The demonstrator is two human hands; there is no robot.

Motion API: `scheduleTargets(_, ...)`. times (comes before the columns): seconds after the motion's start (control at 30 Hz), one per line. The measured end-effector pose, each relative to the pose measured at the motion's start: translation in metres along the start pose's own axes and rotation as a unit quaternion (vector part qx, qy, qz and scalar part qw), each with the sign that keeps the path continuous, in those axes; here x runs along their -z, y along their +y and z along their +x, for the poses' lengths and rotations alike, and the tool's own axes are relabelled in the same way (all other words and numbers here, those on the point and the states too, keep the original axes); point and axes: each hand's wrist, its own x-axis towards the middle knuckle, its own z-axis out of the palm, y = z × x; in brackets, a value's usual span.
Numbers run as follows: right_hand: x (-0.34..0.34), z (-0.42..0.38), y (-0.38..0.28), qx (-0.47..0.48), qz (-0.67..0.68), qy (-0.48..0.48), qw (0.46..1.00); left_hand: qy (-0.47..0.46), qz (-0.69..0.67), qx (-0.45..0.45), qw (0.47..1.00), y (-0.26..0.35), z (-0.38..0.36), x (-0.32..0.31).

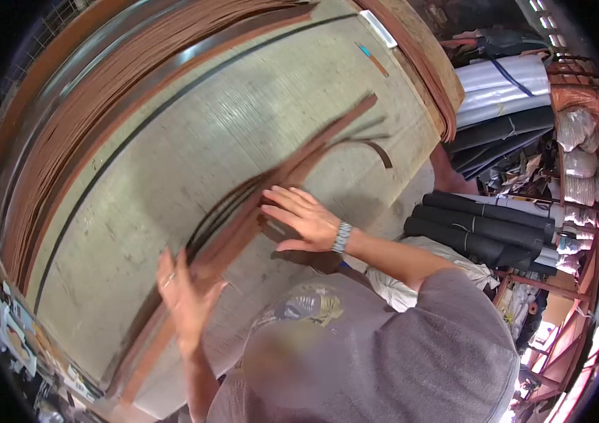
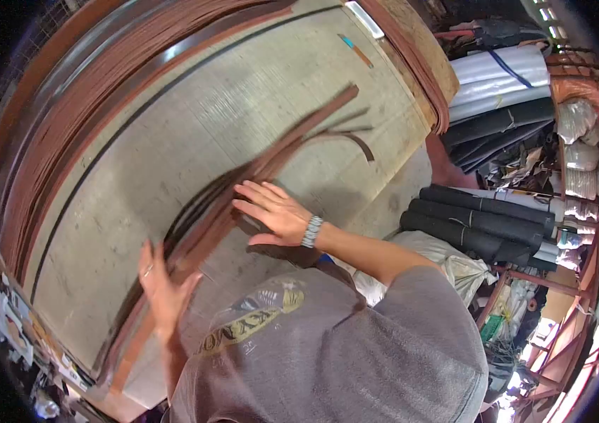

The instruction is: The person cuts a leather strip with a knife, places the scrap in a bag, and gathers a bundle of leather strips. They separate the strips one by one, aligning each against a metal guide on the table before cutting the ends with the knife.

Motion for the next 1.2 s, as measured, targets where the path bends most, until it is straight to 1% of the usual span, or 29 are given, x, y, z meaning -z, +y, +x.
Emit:
scheduleTargets(0.03, -0.009, -0.006, -0.001, -0.001, -0.009, 0.01, 1.0, -0.011, 0.039, -0.013, 0.999, 0.022, 0.004, -0.017)
scheduleTargets(0.1, -0.021, -0.004, -0.005, 0.011, -0.029, 0.03, 0.999, 0.014, 0.059, -0.014, 0.998, 0.055, 0.012, -0.035)
scheduleTargets(0.13, -0.026, -0.003, -0.001, 0.02, -0.015, 0.045, 0.999, 0.026, 0.073, -0.01, 0.997, 0.061, 0.017, -0.043)
scheduleTargets(0.17, -0.027, 0.0, 0.003, 0.027, -0.029, 0.048, 0.998, 0.047, 0.079, -0.012, 0.996, 0.062, 0.024, -0.051)
scheduleTargets(0.23, -0.03, 0.008, 0.01, 0.038, -0.045, 0.052, 0.997, 0.079, 0.098, -0.008, 0.992, 0.059, 0.031, -0.059)
scheduleTargets(0.33, -0.038, 0.019, 0.024, 0.075, -0.036, 0.08, 0.993, 0.035, 0.078, 0.034, 0.996, 0.065, 0.035, -0.053)
scheduleTargets(0.37, -0.037, 0.02, 0.029, 0.079, -0.039, 0.089, 0.992, 0.037, 0.082, 0.033, 0.995, 0.066, 0.035, -0.052)
scheduleTargets(0.43, -0.037, 0.024, 0.036, 0.084, -0.042, 0.07, 0.993, 0.036, 0.077, 0.027, 0.996, 0.065, 0.035, -0.058)
scheduleTargets(0.5, -0.038, 0.026, 0.043, 0.099, -0.041, 0.056, 0.993, 0.066, 0.069, 0.024, 0.995, 0.058, 0.039, -0.069)
scheduleTargets(0.57, -0.03, 0.029, 0.043, 0.119, -0.09, 0.037, 0.988, 0.091, 0.059, 0.045, 0.993, 0.046, 0.041, -0.075)
scheduleTargets(0.63, -0.038, 0.034, 0.049, 0.131, -0.083, 0.059, 0.986, 0.103, 0.072, 0.023, 0.992, 0.071, 0.035, -0.061)
scheduleTargets(0.7, -0.042, 0.038, 0.055, 0.145, -0.081, 0.075, 0.983, 0.118, 0.073, 0.007, 0.99, 0.071, 0.03, -0.061)
scheduleTargets(0.77, -0.045, 0.04, 0.062, 0.171, -0.08, 0.099, 0.977, 0.107, 0.058, 0.002, 0.993, 0.067, 0.034, -0.065)
scheduleTargets(0.87, -0.037, 0.04, 0.053, 0.164, -0.09, 0.107, 0.977, 0.089, 0.04, 0.02, 0.995, 0.057, 0.033, -0.063)
scheduleTargets(0.93, -0.028, 0.048, 0.045, 0.188, -0.083, 0.112, 0.972, 0.131, 0.061, 0.008, 0.989, 0.052, 0.03, -0.068)
scheduleTargets(0.97, -0.037, 0.05, 0.052, 0.212, -0.09, 0.134, 0.964, 0.134, 0.053, -0.007, 0.99, 0.047, 0.03, -0.069)
scheduleTargets(1.0, -0.045, 0.05, 0.057, 0.21, -0.106, 0.131, 0.963, 0.132, 0.066, -0.008, 0.989, 0.049, 0.026, -0.067)
scheduleTargets(1.07, -0.049, 0.048, 0.062, 0.198, -0.095, 0.116, 0.969, 0.155, 0.116, -0.033, 0.981, 0.046, 0.021, -0.073)
scheduleTargets(1.17, -0.049, 0.047, 0.059, 0.183, -0.122, 0.105, 0.97, 0.179, 0.111, -0.049, 0.976, 0.034, 0.014, -0.081)
scheduleTargets(1.2, -0.047, 0.048, 0.057, 0.172, -0.107, 0.103, 0.974, 0.194, 0.129, -0.057, 0.971, 0.033, 0.008, -0.078)
